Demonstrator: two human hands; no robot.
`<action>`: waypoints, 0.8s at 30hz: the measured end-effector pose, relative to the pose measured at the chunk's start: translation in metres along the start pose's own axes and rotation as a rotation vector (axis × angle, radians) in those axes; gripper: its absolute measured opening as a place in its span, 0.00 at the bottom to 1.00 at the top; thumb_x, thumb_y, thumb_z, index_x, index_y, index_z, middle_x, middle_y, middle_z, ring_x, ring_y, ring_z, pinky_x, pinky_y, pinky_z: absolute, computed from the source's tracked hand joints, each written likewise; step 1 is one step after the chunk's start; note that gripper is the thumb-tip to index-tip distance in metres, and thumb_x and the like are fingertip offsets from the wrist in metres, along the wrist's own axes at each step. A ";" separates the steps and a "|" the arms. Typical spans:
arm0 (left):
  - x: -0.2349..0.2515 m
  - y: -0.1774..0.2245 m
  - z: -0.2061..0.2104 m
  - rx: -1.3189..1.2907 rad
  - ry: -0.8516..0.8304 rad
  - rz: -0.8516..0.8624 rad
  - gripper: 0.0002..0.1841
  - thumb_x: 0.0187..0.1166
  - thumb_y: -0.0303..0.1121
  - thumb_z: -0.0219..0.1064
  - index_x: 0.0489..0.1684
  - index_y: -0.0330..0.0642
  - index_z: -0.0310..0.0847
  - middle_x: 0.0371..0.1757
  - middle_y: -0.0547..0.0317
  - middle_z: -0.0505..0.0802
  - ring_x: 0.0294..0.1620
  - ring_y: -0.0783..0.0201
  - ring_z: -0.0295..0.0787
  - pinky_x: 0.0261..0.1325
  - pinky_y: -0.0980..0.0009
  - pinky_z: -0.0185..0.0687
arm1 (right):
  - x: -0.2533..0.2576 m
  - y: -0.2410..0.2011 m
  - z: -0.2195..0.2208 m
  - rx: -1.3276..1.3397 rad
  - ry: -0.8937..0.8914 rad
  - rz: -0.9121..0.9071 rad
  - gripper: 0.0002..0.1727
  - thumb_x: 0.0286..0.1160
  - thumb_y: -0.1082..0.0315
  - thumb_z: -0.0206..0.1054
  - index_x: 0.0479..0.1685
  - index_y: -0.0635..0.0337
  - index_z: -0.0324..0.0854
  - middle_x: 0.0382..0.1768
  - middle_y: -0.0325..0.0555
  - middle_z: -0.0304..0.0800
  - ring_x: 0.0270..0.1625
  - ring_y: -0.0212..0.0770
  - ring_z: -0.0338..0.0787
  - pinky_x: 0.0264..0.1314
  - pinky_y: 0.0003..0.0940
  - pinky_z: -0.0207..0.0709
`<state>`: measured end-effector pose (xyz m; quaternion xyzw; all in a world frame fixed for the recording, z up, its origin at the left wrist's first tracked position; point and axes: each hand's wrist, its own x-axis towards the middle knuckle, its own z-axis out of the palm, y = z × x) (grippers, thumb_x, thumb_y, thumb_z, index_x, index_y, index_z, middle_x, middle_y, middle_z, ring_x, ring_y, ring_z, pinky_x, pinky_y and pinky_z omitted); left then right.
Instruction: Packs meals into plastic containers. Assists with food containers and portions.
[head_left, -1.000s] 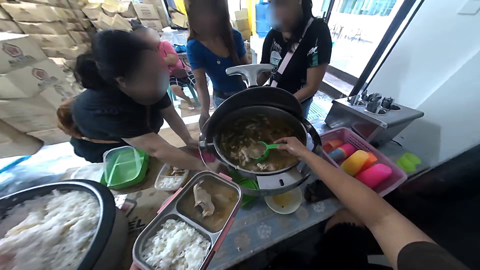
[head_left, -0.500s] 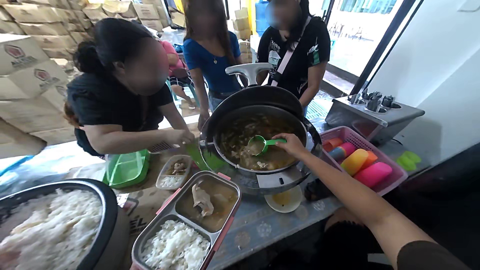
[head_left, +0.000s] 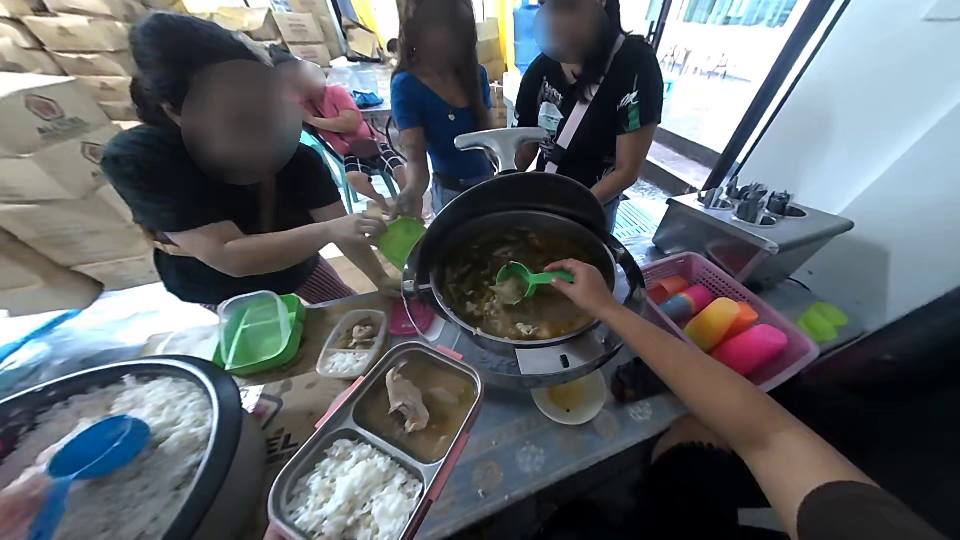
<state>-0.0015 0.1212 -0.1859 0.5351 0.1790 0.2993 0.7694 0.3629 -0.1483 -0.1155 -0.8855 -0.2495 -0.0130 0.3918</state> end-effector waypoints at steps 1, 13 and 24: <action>-0.001 0.003 0.003 0.024 0.003 -0.008 0.33 0.69 0.29 0.60 0.77 0.48 0.52 0.57 0.74 0.90 0.52 0.75 0.93 0.49 0.71 0.93 | 0.000 0.000 -0.001 -0.007 0.012 -0.026 0.16 0.84 0.70 0.66 0.66 0.62 0.86 0.63 0.61 0.88 0.67 0.59 0.87 0.73 0.61 0.75; -0.004 0.002 0.000 0.027 0.030 -0.018 0.32 0.67 0.30 0.62 0.75 0.49 0.55 0.56 0.71 0.90 0.52 0.73 0.92 0.49 0.69 0.92 | 0.002 -0.005 -0.003 -0.008 0.058 -0.099 0.15 0.83 0.71 0.67 0.64 0.62 0.87 0.60 0.61 0.89 0.63 0.60 0.88 0.70 0.59 0.77; -0.013 0.015 0.035 0.058 0.134 -0.135 0.38 0.69 0.27 0.52 0.84 0.44 0.41 0.54 0.72 0.85 0.46 0.80 0.90 0.44 0.76 0.92 | -0.019 -0.045 -0.024 0.489 -0.153 0.153 0.15 0.85 0.71 0.63 0.66 0.64 0.82 0.55 0.47 0.89 0.45 0.30 0.84 0.49 0.29 0.78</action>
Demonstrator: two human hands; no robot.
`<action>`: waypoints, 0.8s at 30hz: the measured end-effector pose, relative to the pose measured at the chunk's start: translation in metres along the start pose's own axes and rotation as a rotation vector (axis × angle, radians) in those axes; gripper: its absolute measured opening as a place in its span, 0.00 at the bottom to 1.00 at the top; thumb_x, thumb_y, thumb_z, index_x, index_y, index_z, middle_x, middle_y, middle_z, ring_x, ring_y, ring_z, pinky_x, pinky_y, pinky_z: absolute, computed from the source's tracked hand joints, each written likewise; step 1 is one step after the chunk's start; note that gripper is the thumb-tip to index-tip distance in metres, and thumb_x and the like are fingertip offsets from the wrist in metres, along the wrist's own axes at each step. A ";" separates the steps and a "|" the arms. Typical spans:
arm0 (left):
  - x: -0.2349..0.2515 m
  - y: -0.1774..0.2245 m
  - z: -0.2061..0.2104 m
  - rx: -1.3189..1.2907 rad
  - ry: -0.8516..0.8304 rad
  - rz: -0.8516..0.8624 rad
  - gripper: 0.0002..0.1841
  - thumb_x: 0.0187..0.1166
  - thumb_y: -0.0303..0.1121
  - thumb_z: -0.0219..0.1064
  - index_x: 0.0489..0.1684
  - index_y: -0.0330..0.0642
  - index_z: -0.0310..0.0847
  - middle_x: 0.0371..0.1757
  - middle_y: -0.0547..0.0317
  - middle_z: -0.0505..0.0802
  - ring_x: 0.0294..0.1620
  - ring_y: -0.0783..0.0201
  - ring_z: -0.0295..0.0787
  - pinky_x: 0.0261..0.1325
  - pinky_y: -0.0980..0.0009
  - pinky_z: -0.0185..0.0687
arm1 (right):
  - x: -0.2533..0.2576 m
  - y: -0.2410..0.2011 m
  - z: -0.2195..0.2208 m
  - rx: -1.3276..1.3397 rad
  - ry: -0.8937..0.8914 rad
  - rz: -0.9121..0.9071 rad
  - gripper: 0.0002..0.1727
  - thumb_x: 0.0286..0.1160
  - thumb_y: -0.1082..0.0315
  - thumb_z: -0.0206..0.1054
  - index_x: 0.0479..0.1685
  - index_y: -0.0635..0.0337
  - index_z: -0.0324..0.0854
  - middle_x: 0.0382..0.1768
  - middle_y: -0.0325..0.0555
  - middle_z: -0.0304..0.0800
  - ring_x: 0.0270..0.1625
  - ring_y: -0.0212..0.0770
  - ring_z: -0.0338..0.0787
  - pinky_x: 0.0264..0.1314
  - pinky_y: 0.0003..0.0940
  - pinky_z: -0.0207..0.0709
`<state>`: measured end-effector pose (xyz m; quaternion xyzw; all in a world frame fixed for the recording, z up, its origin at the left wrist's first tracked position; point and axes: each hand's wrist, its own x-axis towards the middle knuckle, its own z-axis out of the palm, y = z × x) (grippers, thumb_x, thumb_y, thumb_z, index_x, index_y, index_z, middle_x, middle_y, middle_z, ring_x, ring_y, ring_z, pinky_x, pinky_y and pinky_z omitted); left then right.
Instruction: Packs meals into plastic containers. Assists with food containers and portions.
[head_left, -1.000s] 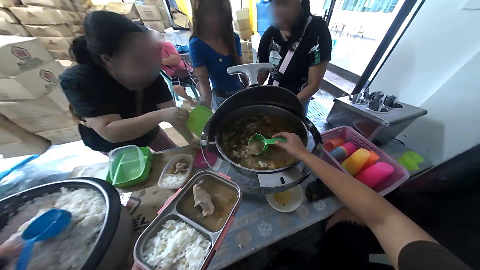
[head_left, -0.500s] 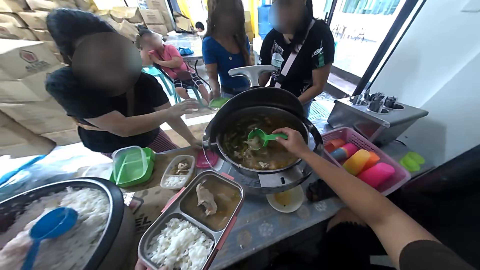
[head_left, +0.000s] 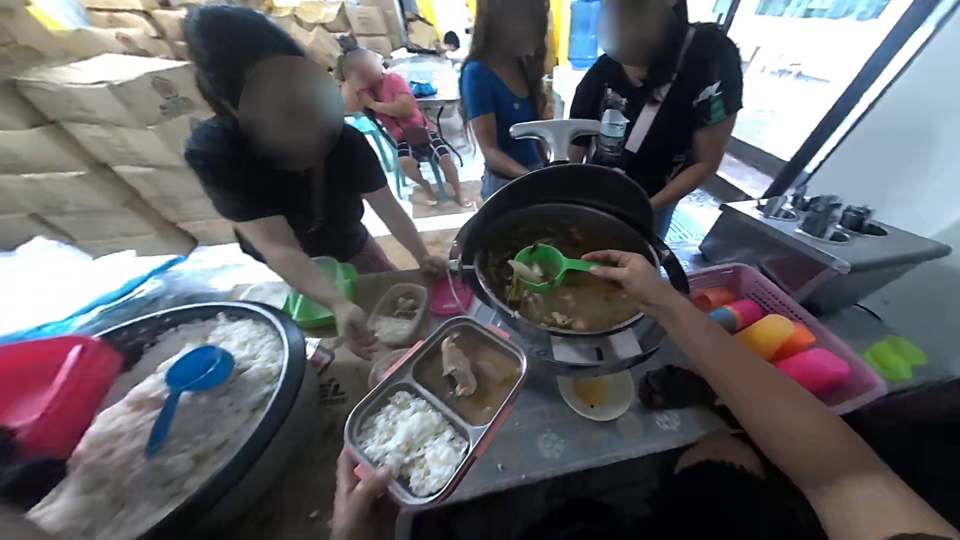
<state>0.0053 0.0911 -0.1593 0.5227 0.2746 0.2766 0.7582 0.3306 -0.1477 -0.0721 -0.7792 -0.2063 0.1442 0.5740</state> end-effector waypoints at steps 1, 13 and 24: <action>0.000 0.000 0.003 0.002 0.017 -0.014 0.39 0.68 0.28 0.54 0.85 0.44 0.41 0.54 0.70 0.86 0.44 0.78 0.92 0.41 0.75 0.92 | -0.004 -0.006 0.002 0.031 -0.020 -0.018 0.14 0.85 0.72 0.63 0.65 0.63 0.82 0.51 0.44 0.89 0.41 0.27 0.83 0.45 0.25 0.78; 0.000 -0.002 0.017 -0.029 0.015 -0.053 0.40 0.64 0.32 0.56 0.84 0.45 0.44 0.52 0.67 0.89 0.40 0.73 0.94 0.35 0.73 0.93 | -0.066 -0.026 0.055 -0.805 -0.071 -1.076 0.13 0.78 0.66 0.64 0.51 0.51 0.94 0.34 0.46 0.90 0.38 0.47 0.89 0.40 0.42 0.80; -0.003 -0.003 0.015 -0.002 0.044 -0.087 0.43 0.65 0.33 0.56 0.87 0.45 0.40 0.55 0.63 0.86 0.41 0.73 0.93 0.35 0.73 0.92 | -0.073 -0.036 0.055 -1.034 0.139 -1.439 0.15 0.82 0.72 0.60 0.53 0.45 0.91 0.33 0.44 0.87 0.39 0.46 0.84 0.49 0.39 0.73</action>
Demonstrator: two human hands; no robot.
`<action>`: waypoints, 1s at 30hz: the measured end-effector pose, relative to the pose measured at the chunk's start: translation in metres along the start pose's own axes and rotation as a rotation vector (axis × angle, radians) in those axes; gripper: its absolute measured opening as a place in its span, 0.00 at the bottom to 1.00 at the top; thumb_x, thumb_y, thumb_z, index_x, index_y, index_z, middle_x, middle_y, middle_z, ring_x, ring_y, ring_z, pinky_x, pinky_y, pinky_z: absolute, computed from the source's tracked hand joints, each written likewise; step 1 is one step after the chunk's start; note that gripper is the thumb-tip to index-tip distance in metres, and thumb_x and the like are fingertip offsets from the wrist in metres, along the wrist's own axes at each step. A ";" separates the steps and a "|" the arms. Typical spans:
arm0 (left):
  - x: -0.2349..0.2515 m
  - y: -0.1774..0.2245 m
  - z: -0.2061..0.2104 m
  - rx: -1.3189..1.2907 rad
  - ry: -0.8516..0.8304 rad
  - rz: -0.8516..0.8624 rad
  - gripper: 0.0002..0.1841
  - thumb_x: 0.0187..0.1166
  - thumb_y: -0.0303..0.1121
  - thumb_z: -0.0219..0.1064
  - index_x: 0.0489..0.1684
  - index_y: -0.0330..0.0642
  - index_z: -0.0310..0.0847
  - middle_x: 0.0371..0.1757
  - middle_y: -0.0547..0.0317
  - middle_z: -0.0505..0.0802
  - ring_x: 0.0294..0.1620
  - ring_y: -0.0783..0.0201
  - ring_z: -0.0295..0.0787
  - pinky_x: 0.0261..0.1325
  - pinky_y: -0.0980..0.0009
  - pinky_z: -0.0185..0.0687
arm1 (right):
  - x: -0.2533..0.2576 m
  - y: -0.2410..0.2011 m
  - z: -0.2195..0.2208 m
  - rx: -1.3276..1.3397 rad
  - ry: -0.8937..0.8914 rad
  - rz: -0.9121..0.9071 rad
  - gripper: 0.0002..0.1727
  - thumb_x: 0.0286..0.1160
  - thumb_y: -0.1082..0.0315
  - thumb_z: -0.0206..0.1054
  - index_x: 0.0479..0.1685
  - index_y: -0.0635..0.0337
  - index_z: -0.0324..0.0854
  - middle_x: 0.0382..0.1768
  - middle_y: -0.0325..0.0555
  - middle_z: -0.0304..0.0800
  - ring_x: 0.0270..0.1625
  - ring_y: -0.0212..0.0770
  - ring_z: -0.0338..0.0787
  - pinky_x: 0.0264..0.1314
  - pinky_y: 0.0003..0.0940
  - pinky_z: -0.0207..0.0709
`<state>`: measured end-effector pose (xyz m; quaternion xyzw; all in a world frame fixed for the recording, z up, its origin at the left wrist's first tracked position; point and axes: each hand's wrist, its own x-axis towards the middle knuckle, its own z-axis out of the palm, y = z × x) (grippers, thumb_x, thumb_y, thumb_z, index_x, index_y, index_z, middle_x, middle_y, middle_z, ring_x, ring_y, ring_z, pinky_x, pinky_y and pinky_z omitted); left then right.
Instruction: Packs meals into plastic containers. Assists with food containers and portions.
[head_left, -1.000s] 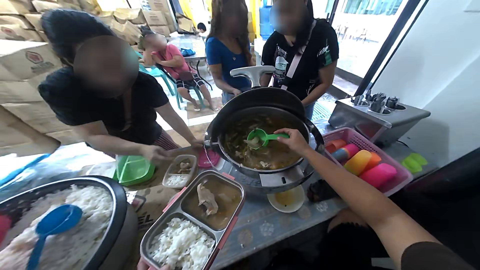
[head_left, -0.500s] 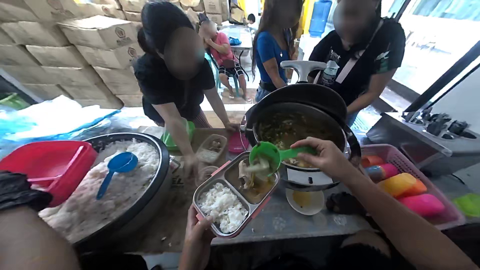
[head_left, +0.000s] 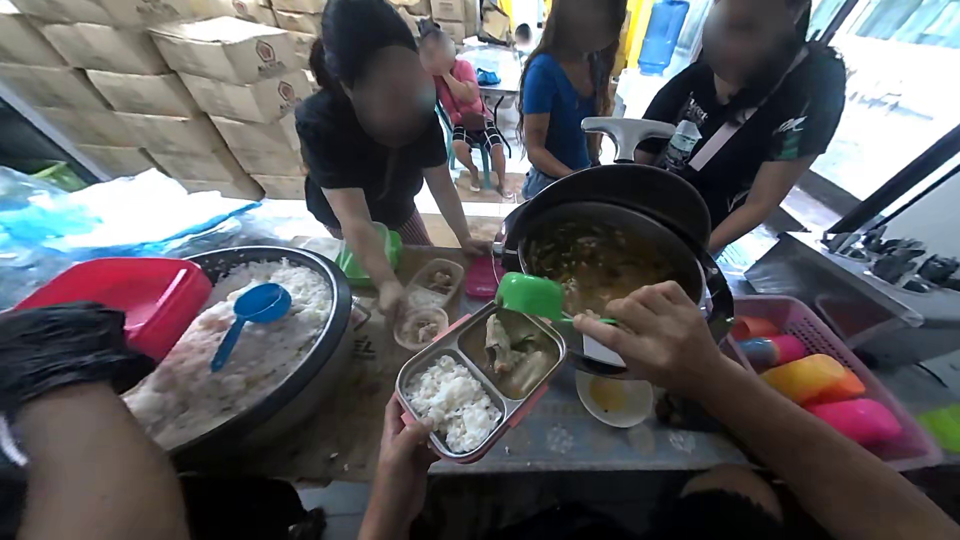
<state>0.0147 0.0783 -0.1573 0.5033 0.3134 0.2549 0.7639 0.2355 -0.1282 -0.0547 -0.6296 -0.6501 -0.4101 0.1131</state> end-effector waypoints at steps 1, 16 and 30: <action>-0.001 0.000 0.000 -0.001 0.002 0.000 0.43 0.65 0.33 0.56 0.87 0.45 0.39 0.55 0.63 0.86 0.41 0.73 0.93 0.35 0.73 0.92 | -0.001 -0.002 0.002 0.018 -0.007 0.009 0.15 0.81 0.72 0.60 0.52 0.44 0.91 0.33 0.44 0.87 0.39 0.46 0.85 0.48 0.39 0.73; 0.015 -0.036 -0.047 -0.002 0.192 -0.021 0.42 0.69 0.31 0.53 0.89 0.46 0.37 0.55 0.57 0.84 0.39 0.70 0.92 0.32 0.71 0.90 | -0.107 0.040 0.039 0.529 0.136 1.341 0.18 0.84 0.73 0.63 0.67 0.75 0.79 0.63 0.64 0.86 0.63 0.41 0.87 0.68 0.35 0.78; 0.147 -0.143 -0.043 0.058 0.315 0.017 0.44 0.78 0.25 0.57 0.94 0.42 0.32 0.79 0.32 0.70 0.61 0.54 0.79 0.55 0.59 0.81 | -0.129 0.022 0.064 0.399 0.249 1.292 0.17 0.83 0.74 0.63 0.64 0.77 0.81 0.63 0.68 0.87 0.66 0.45 0.87 0.71 0.32 0.77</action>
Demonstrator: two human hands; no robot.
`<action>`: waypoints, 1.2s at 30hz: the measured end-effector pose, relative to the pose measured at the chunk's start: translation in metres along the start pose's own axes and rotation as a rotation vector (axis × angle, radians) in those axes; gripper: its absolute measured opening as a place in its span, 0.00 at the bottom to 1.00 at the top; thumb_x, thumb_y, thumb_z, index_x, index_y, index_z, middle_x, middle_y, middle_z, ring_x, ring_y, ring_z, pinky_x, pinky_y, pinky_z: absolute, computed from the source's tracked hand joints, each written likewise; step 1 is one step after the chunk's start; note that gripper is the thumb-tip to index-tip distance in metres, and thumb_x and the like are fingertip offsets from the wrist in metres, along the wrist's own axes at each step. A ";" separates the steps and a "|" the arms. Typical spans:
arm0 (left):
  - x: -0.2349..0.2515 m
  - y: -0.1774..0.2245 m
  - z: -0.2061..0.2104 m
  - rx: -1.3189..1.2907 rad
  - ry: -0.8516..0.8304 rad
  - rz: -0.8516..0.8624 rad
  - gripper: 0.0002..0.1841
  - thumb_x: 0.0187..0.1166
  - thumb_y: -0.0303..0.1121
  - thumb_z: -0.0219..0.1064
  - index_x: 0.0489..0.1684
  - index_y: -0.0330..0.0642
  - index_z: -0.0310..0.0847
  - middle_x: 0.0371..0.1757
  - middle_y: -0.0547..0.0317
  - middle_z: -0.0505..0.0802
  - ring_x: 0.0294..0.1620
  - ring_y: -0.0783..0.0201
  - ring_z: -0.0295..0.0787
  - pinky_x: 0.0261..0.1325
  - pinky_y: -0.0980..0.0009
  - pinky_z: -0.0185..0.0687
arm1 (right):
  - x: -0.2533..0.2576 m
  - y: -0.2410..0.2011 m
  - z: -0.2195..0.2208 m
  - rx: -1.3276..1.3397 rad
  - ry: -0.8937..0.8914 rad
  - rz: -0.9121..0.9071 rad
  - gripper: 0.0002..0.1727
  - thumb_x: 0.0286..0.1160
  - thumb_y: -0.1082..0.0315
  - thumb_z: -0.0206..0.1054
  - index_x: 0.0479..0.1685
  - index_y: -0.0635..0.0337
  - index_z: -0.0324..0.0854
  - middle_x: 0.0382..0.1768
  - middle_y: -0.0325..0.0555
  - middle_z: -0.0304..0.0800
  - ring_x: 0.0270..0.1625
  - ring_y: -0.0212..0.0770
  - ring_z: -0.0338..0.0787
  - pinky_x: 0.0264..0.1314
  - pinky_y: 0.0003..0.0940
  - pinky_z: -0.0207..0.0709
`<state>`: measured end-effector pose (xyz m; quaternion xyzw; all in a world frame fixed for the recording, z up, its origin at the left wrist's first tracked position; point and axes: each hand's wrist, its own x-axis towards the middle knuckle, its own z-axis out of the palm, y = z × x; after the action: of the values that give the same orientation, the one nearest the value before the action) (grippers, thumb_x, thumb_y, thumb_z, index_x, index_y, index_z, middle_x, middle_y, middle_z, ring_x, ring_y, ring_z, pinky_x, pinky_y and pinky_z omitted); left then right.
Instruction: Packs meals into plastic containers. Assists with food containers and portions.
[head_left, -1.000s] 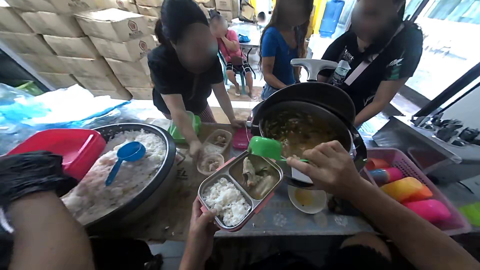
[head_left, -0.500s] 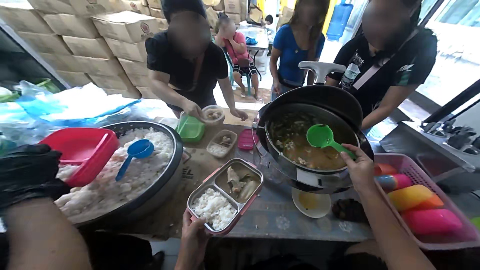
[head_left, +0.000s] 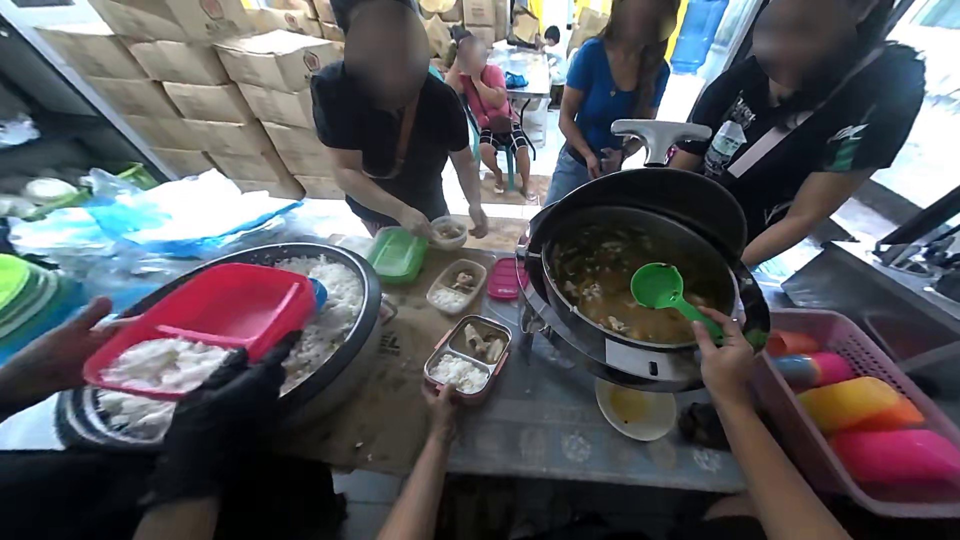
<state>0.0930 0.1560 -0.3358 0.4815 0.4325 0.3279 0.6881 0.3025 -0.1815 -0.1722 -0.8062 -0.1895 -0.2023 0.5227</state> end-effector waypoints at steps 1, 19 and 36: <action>0.005 -0.003 0.009 -0.022 0.009 -0.001 0.44 0.78 0.24 0.57 0.95 0.42 0.33 0.81 0.30 0.69 0.65 0.50 0.78 0.58 0.56 0.81 | 0.000 0.000 0.000 -0.008 0.000 -0.001 0.17 0.83 0.73 0.63 0.64 0.77 0.82 0.63 0.68 0.87 0.66 0.45 0.87 0.71 0.33 0.77; -0.010 0.002 0.057 0.180 0.038 -0.033 0.32 0.86 0.26 0.61 0.87 0.24 0.52 0.79 0.22 0.71 0.74 0.36 0.75 0.69 0.45 0.77 | -0.001 0.003 0.000 -0.042 0.010 -0.008 0.18 0.83 0.73 0.63 0.65 0.76 0.81 0.62 0.69 0.88 0.64 0.49 0.89 0.70 0.36 0.78; -0.101 0.072 0.004 0.173 -0.079 0.310 0.34 0.82 0.27 0.58 0.87 0.22 0.48 0.86 0.24 0.62 0.85 0.44 0.63 0.83 0.55 0.62 | -0.003 0.000 -0.001 -0.083 -0.021 0.023 0.18 0.83 0.71 0.64 0.66 0.74 0.82 0.63 0.70 0.87 0.66 0.58 0.88 0.72 0.48 0.77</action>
<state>0.0528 0.0900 -0.2393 0.6122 0.3524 0.3724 0.6020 0.3000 -0.1831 -0.1733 -0.8313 -0.1772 -0.1958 0.4891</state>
